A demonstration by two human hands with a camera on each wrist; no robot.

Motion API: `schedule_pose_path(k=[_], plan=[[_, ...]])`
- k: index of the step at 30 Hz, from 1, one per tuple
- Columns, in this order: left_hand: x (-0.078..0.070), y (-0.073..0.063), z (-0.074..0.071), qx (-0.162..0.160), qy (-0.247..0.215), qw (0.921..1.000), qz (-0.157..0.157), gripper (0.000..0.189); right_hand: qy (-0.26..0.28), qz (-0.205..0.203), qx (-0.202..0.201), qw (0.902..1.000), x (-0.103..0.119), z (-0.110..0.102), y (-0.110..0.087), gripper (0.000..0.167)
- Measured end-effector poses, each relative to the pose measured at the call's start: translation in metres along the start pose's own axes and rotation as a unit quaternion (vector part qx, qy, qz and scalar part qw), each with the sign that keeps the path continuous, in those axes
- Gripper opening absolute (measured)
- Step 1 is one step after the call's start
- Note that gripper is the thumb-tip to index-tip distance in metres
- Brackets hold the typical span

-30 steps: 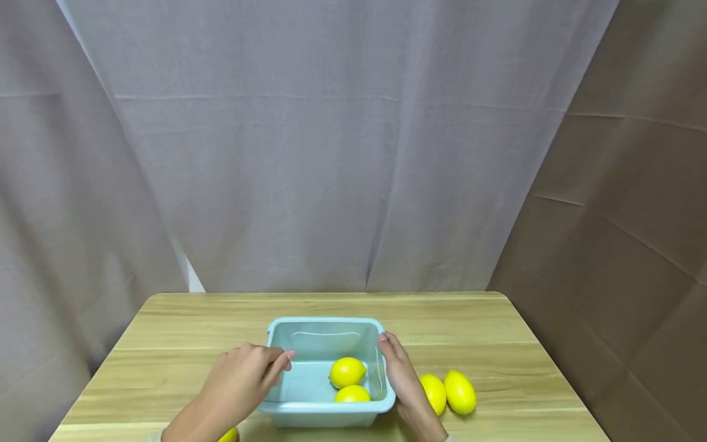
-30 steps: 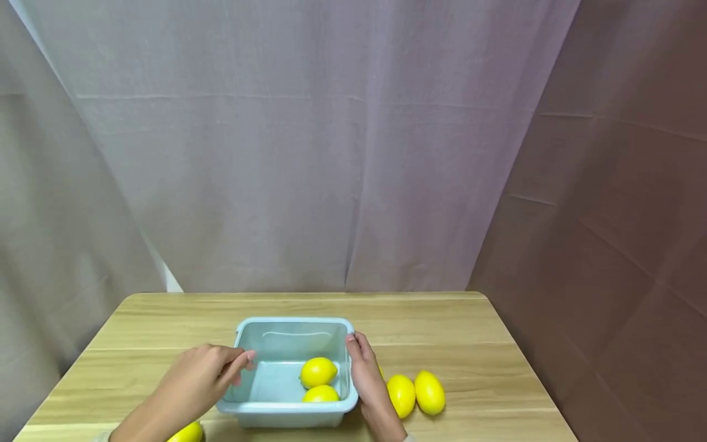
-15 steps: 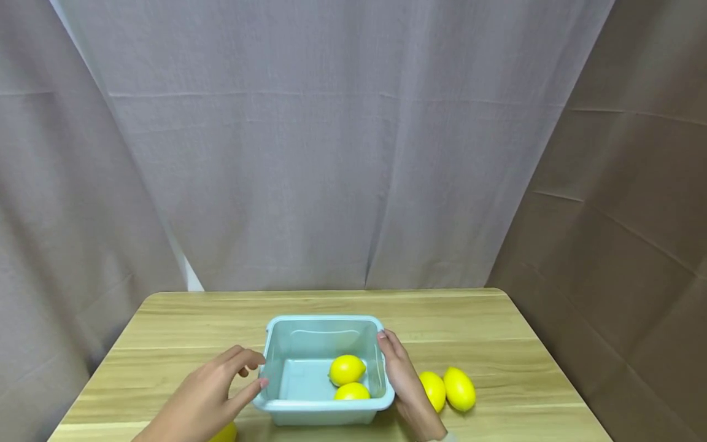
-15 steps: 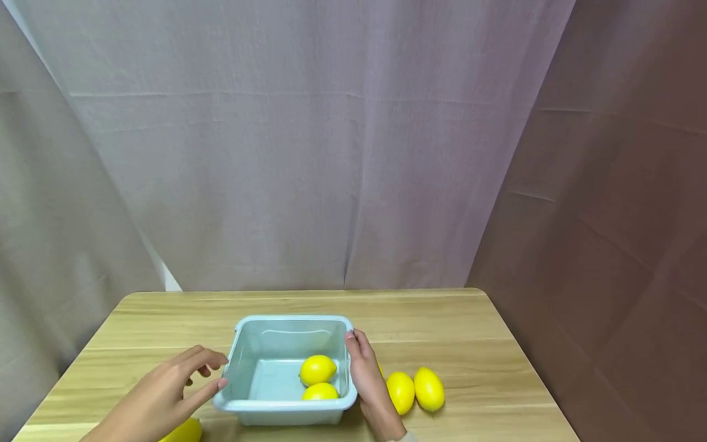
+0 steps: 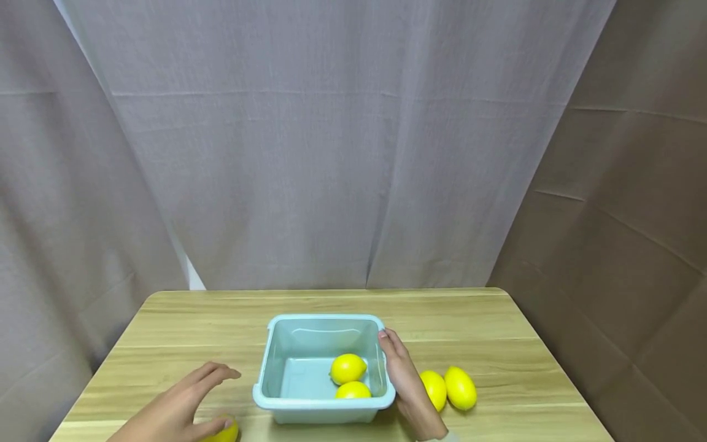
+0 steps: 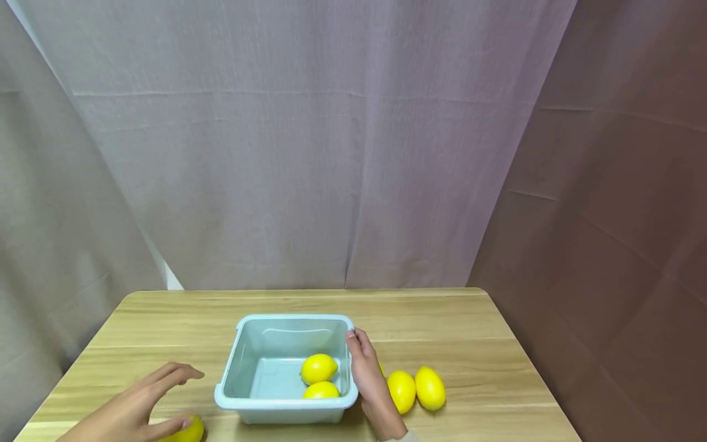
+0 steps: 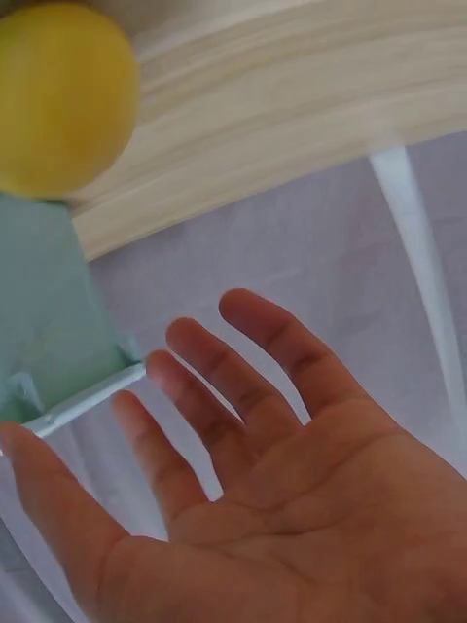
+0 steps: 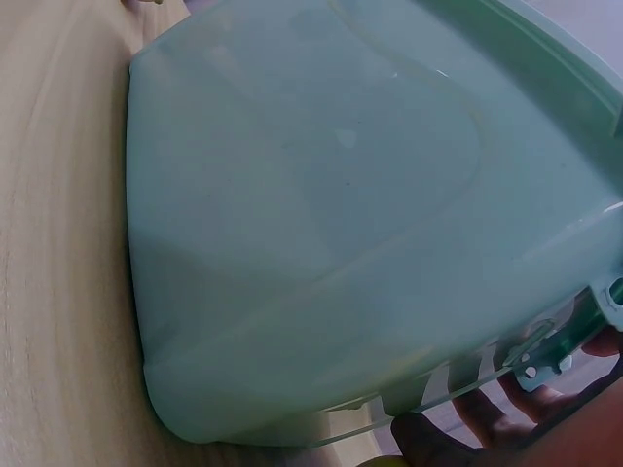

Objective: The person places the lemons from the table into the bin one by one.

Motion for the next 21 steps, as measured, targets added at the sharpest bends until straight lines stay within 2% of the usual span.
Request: schedule_pose_path(k=[2, 6, 9, 12, 17, 18, 19, 21], plan=[[0.008, -0.003, 0.010, 0.047, -0.027, 0.9984, -0.014, 0.059, 0.000, -0.001, 0.001, 1.0000, 0.000, 0.000, 0.001, 0.061], [0.018, -0.012, 0.031, 0.126, -0.067, 0.9893, -0.031, 0.056, 0.000, 0.001, 0.000, 1.0000, 0.000, -0.001, 0.002, 0.061], [0.027, -0.021, 0.051, 0.186, -0.084, 0.9774, -0.055, 0.063, -0.004, 0.008, -0.003, 1.0000, -0.002, -0.002, 0.003, 0.063], [0.044, -0.035, 0.081, 0.243, -0.102, 0.9606, -0.088, 0.066, -0.011, 0.016, -0.004, 0.9998, -0.005, -0.003, 0.002, 0.065], [0.086, -0.061, 0.136, 0.271, -0.125, 0.9509, -0.082, 0.054, -0.018, 0.023, -0.004, 0.9996, -0.007, -0.004, 0.002, 0.067], [0.093, -0.065, 0.145, 0.272, -0.130, 0.9507, -0.073, 0.051, -0.019, 0.024, -0.004, 0.9995, -0.007, -0.004, 0.003, 0.068], [0.099, -0.069, 0.152, 0.279, -0.142, 0.9463, -0.081, 0.050, -0.019, 0.024, -0.005, 0.9995, -0.007, -0.004, 0.002, 0.068], [0.104, -0.073, 0.159, 0.282, -0.156, 0.9432, -0.080, 0.047, -0.019, 0.022, -0.005, 0.9996, -0.006, -0.004, 0.002, 0.068]])
Point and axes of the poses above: each hand's wrist, its own y-axis towards the middle knuckle, its own z-axis out of the palm, x = y × z, the point moved 10 cm from there along y, towards the middle knuckle, and after that the axes turned 1 degree about -z, right-handed, at the moved point
